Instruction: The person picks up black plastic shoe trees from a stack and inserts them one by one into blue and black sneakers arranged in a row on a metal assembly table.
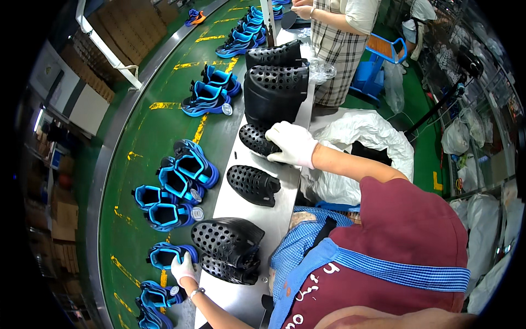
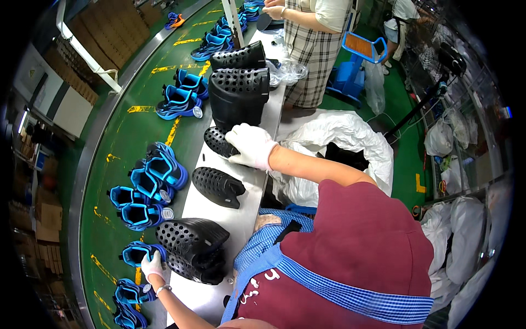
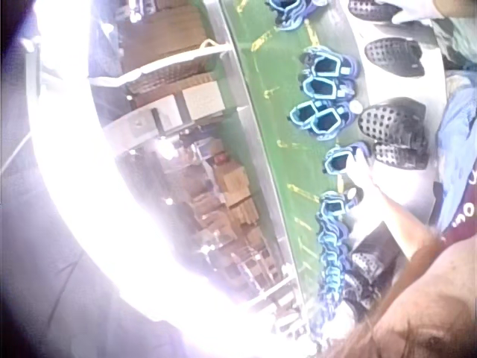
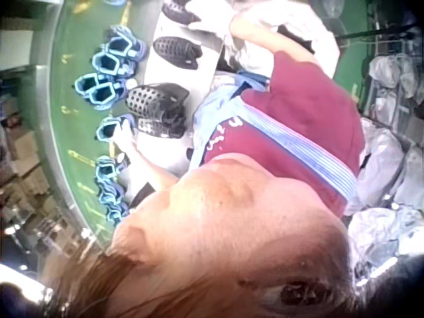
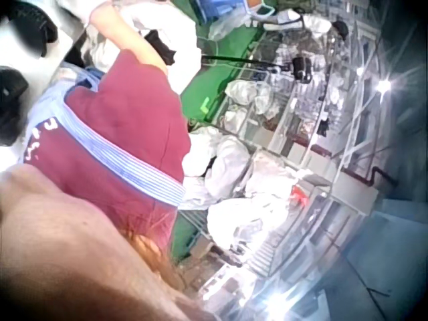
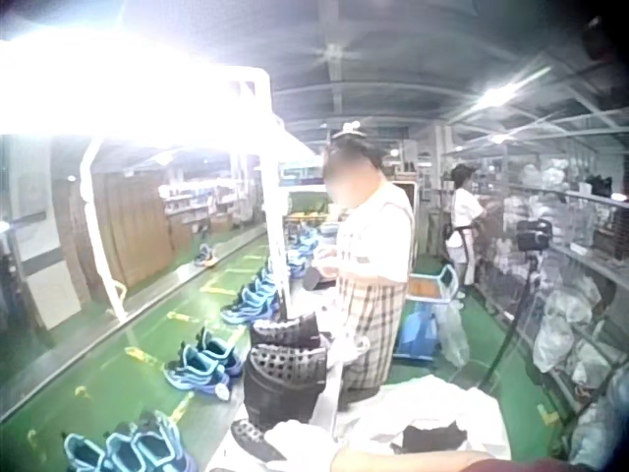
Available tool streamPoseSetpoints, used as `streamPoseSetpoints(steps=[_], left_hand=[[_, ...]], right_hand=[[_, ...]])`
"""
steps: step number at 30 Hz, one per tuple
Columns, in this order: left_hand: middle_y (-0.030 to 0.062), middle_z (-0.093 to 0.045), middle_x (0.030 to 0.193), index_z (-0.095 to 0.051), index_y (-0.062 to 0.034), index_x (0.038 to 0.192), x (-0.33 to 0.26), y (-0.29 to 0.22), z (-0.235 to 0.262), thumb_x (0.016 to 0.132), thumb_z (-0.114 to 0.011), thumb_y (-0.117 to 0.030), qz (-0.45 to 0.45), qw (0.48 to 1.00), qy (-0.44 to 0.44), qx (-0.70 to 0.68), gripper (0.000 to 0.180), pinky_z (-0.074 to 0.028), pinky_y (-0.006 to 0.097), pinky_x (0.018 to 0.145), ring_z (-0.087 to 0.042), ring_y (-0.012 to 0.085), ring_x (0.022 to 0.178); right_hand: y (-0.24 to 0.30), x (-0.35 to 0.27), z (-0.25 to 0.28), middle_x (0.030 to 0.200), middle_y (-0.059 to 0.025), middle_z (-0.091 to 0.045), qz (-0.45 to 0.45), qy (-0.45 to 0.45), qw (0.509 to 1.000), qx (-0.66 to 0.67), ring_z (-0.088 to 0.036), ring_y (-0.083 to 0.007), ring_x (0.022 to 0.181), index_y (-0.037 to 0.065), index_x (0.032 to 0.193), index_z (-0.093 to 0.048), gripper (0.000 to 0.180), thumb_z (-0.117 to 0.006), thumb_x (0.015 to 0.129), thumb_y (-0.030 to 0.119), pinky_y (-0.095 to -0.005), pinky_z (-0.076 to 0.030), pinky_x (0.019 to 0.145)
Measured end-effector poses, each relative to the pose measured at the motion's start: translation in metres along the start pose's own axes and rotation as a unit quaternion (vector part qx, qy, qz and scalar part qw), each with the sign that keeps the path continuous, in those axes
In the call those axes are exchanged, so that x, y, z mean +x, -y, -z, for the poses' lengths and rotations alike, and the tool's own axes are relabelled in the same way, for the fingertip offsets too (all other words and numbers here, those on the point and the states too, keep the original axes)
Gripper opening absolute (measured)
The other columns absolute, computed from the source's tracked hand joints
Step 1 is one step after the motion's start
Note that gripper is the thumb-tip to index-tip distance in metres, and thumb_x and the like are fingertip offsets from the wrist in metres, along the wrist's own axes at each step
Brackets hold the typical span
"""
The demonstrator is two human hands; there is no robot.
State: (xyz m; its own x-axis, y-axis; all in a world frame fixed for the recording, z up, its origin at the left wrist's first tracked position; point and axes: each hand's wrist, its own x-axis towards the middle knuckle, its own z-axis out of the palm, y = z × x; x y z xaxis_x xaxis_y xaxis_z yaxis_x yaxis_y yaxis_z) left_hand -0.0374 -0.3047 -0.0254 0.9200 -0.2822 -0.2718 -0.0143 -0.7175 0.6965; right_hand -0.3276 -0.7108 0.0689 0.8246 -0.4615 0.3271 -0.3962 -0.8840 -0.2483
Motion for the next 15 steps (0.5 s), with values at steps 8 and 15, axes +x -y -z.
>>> streamPoseSetpoints(steps=[8, 15], left_hand=[[0.0246, -0.062, 0.109, -0.060, 0.0013, 0.121, -0.001, 0.013, 0.039, 0.077, -0.071, -0.040, -0.132, 0.964, -0.033, 0.227, 0.061, -0.045, 0.040, 0.092, -0.059, 0.0377, 0.103], [0.0158, -0.047, 0.138, -0.033, 0.0010, 0.145, -0.085, -0.130, 0.048, 0.094, -0.058, -0.040, -0.226, 0.926, 0.089, -0.290, 0.070, -0.041, 0.043, 0.101, -0.050, 0.0261, 0.123]], right_hand=[[0.017, -0.004, 0.050, 0.092, -0.0116, -0.057, 0.018, -0.127, 0.986, 0.111, -0.059, -0.0295, 0.089, 0.005, 0.097, -0.056, 0.042, -0.078, 0.070, 0.028, -0.0368, -0.049, 0.078], [0.127, 0.040, 0.055, 0.095, -0.0119, -0.058, 0.208, -0.064, 0.924, 0.313, -0.058, -0.0304, 0.092, 0.005, 0.099, -0.058, 0.039, -0.077, 0.070, 0.023, -0.0375, -0.048, 0.081]])
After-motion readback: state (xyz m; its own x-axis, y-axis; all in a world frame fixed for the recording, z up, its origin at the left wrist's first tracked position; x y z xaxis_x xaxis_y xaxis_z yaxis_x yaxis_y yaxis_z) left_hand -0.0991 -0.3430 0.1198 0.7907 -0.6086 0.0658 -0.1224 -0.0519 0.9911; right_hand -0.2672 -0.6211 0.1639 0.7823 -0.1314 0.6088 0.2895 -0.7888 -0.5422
